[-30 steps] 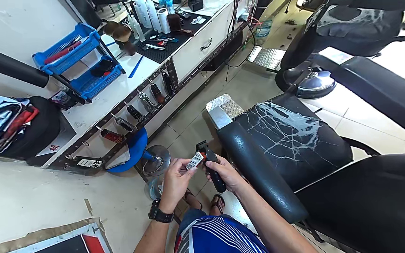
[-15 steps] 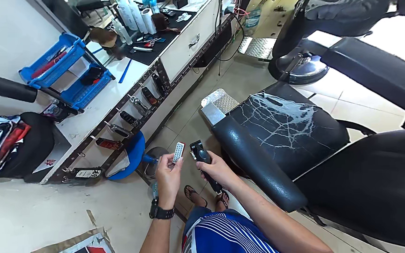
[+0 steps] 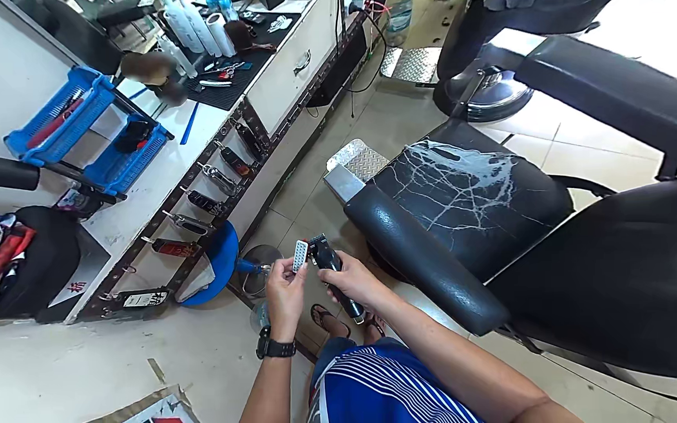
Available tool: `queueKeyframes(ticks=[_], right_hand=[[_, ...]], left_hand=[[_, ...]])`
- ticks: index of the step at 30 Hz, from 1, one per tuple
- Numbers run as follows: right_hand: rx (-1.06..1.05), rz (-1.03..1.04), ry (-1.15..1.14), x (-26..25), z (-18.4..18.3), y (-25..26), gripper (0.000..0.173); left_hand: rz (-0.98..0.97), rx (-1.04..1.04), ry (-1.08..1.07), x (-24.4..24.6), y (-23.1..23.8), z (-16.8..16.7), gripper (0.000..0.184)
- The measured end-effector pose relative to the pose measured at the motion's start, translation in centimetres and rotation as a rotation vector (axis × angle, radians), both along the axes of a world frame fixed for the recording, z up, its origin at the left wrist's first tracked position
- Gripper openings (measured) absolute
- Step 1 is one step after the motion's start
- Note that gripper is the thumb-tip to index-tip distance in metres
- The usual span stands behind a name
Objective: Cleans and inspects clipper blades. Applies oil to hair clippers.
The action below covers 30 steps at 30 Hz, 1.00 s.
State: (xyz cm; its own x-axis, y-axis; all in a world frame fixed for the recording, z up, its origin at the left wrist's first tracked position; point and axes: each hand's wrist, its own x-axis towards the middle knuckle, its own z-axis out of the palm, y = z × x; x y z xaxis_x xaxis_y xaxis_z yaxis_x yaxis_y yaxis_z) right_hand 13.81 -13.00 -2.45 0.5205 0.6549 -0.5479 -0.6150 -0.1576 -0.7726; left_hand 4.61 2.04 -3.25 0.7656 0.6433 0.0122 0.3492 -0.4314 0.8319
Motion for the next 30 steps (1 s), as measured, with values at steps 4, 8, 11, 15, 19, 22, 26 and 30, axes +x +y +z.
queueKeyframes(ticks=[4,8,11,15,19,22,26,30], right_hand=[[-0.013,0.012,0.0,-0.2,0.3,0.2,0.05],[-0.018,0.057,-0.021,0.0,0.2,0.3,0.051],[-0.081,0.124,-0.107,0.2,-0.1,0.6,0.054],[-0.193,0.217,-0.238,0.4,-0.1,0.5,0.058],[-0.201,0.238,-0.249,0.5,-0.1,0.4,0.059],[-0.194,0.237,-0.247,0.7,0.0,0.2,0.058],[-0.174,0.205,-0.224,0.9,0.0,0.1,0.06],[-0.111,0.134,-0.156,1.0,-0.2,-0.1,0.067]], left_hand=[[0.028,0.051,-0.03,0.5,1.2,0.7,0.031],[-0.077,0.109,0.05,0.7,1.7,1.4,0.027],[-0.072,0.253,0.056,1.6,2.8,2.6,0.029],[-0.305,0.313,0.189,2.5,4.0,4.3,0.028],[-0.294,0.383,0.204,3.2,4.3,5.0,0.029],[-0.375,0.383,0.226,3.6,3.9,5.2,0.029],[-0.342,0.464,0.193,4.1,3.7,5.3,0.029],[-0.351,0.506,0.18,4.2,4.4,5.1,0.027]])
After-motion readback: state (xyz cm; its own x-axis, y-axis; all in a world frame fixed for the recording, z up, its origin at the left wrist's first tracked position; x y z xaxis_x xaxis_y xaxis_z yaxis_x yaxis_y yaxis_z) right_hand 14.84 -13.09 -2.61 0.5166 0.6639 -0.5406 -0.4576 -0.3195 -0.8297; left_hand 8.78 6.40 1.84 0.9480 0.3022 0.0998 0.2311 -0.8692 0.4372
